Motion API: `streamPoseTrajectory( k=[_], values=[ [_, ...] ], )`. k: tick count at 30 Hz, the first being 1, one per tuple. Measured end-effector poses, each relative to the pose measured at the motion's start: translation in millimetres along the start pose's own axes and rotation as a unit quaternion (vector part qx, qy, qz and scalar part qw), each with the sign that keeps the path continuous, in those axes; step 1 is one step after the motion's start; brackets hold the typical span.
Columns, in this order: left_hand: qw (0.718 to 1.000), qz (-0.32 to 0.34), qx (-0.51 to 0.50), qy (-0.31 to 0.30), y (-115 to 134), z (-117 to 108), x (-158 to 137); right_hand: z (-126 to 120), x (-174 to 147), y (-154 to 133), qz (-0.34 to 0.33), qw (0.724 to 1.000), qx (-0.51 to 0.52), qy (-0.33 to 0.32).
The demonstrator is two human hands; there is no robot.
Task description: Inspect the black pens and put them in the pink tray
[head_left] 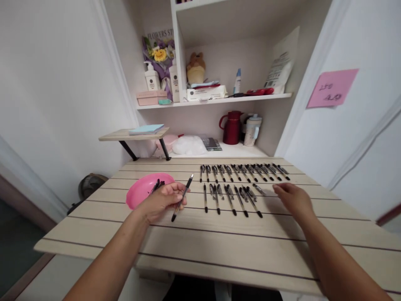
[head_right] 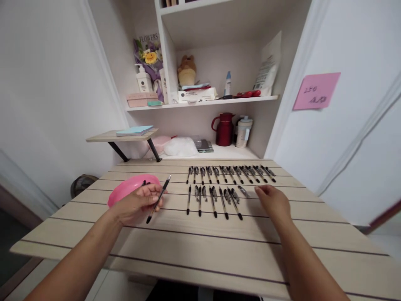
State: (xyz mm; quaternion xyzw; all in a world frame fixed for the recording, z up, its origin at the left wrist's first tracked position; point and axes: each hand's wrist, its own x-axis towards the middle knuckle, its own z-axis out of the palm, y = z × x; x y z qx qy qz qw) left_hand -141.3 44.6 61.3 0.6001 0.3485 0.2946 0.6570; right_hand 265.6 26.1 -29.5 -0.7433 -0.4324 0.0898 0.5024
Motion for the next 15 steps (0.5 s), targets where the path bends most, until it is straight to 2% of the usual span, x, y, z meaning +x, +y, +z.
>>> streamPoseTrajectory(
  k=[2, 3, 7, 10, 12, 13, 15],
  values=[
    [0.999, -0.012, -0.038, -0.035, -5, 18, 11, 7, 2, -5, -0.025, 0.989, -0.147, -0.020],
    [0.997, -0.018, -0.049, -0.052, -7, 29, 17, 11, 3, -9, -0.034, 0.982, -0.184, -0.034],
    [0.991, -0.049, -0.084, -0.094, -15, 73, 44, 25, 8, -20, -0.031, 0.977, -0.193, -0.082],
    [0.990, -0.062, -0.085, -0.095, -22, 98, 63, 25, 14, -30, -0.020, 0.982, -0.161, -0.097],
    [0.993, -0.054, -0.070, -0.076, -27, 107, 74, 23, 15, -42, 0.001, 0.988, -0.045, -0.146],
    [0.994, -0.049, -0.067, -0.067, -30, 109, 79, 24, 14, -49, 0.018, 0.982, 0.056, -0.182],
    [0.995, -0.044, -0.072, -0.050, -37, 110, 87, 26, 9, -63, 0.056, 0.927, 0.282, -0.241]
  ],
)
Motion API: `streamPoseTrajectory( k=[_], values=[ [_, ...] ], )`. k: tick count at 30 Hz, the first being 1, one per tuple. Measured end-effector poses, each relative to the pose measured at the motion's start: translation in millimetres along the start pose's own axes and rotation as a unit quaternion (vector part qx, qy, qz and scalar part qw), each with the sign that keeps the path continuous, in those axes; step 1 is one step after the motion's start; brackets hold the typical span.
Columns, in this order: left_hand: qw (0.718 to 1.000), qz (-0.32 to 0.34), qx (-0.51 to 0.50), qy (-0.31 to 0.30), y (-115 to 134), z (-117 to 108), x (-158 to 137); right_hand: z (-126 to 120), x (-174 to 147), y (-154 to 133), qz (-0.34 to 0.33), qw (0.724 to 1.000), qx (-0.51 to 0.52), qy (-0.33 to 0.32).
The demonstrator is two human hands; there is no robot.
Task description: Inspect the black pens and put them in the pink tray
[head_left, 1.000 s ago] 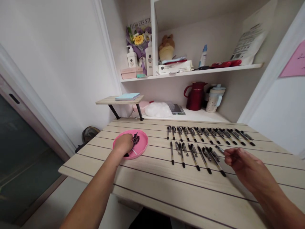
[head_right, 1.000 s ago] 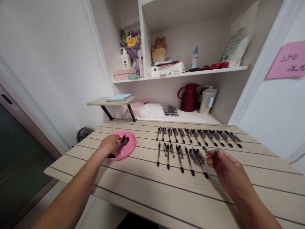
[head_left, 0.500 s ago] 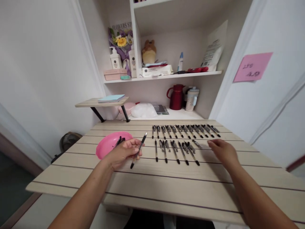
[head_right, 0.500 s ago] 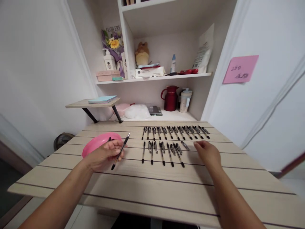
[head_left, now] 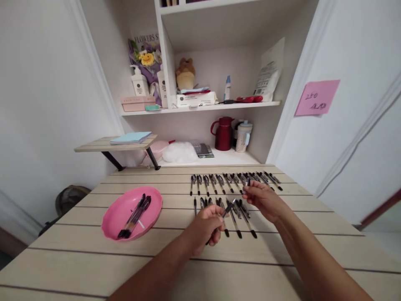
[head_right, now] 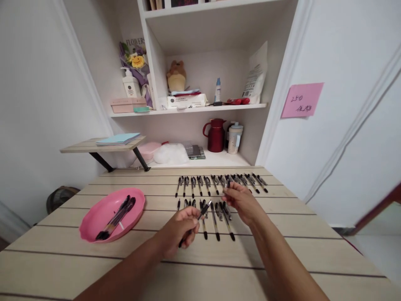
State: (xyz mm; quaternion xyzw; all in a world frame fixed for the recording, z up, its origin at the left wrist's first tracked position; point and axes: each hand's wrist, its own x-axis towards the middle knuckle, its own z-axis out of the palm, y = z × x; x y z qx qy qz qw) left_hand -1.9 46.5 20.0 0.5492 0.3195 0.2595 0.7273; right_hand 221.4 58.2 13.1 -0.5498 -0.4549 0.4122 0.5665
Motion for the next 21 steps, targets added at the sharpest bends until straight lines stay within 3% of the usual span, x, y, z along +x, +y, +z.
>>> streamPoseTrajectory(
  k=[2, 5, 14, 21],
  values=[
    [1.000, -0.003, -0.006, 0.014, -5, -3, 6, 13, -4, -5, -0.012, 0.989, 0.150, -0.015],
    [0.999, -0.010, -0.007, 0.029, -9, -7, 9, 27, -10, -3, -0.027, 0.973, 0.229, -0.004],
    [0.999, -0.021, -0.012, 0.044, -10, -8, 7, 36, -21, 3, -0.030, 0.986, 0.157, -0.048],
    [0.999, -0.022, -0.004, 0.039, -8, -8, 3, 35, -22, 5, -0.027, 0.984, 0.170, -0.044]
  ],
)
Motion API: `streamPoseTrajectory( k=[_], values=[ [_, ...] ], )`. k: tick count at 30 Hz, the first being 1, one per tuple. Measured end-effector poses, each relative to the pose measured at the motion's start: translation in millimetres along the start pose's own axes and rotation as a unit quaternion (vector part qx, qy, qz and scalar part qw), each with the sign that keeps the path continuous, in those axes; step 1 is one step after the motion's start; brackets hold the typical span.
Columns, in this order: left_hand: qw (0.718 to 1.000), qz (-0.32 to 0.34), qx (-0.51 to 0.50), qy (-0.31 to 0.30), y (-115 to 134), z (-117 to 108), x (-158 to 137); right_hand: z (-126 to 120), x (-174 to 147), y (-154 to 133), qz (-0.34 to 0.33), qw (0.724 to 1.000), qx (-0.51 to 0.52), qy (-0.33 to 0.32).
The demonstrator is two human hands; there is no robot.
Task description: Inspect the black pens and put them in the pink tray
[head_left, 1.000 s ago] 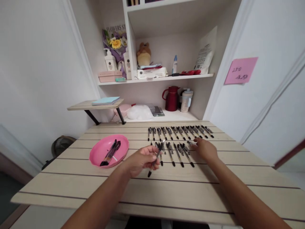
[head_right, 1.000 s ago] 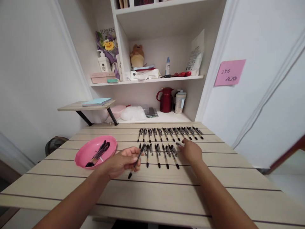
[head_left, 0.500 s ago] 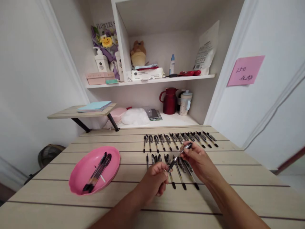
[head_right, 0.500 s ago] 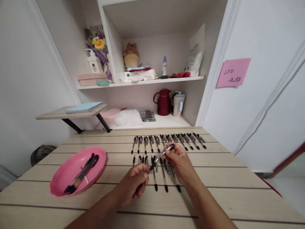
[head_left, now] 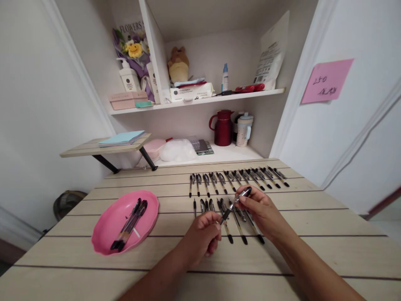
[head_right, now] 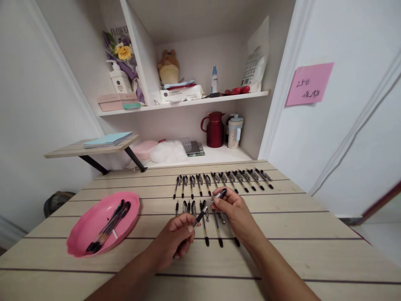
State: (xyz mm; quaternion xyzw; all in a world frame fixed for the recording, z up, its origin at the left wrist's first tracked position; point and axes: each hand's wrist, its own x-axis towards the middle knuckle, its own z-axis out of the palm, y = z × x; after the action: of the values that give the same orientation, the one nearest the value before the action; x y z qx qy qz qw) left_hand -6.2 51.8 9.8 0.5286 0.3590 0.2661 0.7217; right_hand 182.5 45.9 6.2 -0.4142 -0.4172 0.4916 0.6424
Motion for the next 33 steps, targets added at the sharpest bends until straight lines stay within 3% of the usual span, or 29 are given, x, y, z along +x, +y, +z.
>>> streamPoseTrajectory(
  k=[8, 14, 21, 27, 30, 33],
  values=[
    [1.000, 0.017, -0.003, 0.008, -5, -1, 0, 17, -11, 1, 0.052, 0.989, -0.046, -0.131],
    [0.999, 0.037, -0.005, 0.033, -8, 2, -2, 19, -15, 7, 0.064, 0.989, -0.039, -0.127],
    [0.985, 0.098, 0.081, 0.113, -7, 7, -4, 22, -18, 13, 0.068, 0.992, -0.027, -0.107],
    [0.981, 0.105, 0.114, 0.120, -9, 4, -2, 26, -16, 15, 0.045, 0.993, -0.046, -0.102],
    [0.974, 0.124, 0.138, 0.126, 2, -1, -3, 15, -8, 14, -0.002, 0.998, -0.043, -0.054],
    [0.943, 0.159, 0.235, 0.171, 22, -13, -11, -9, 4, 11, -0.047, 0.996, -0.050, 0.064]
  ],
)
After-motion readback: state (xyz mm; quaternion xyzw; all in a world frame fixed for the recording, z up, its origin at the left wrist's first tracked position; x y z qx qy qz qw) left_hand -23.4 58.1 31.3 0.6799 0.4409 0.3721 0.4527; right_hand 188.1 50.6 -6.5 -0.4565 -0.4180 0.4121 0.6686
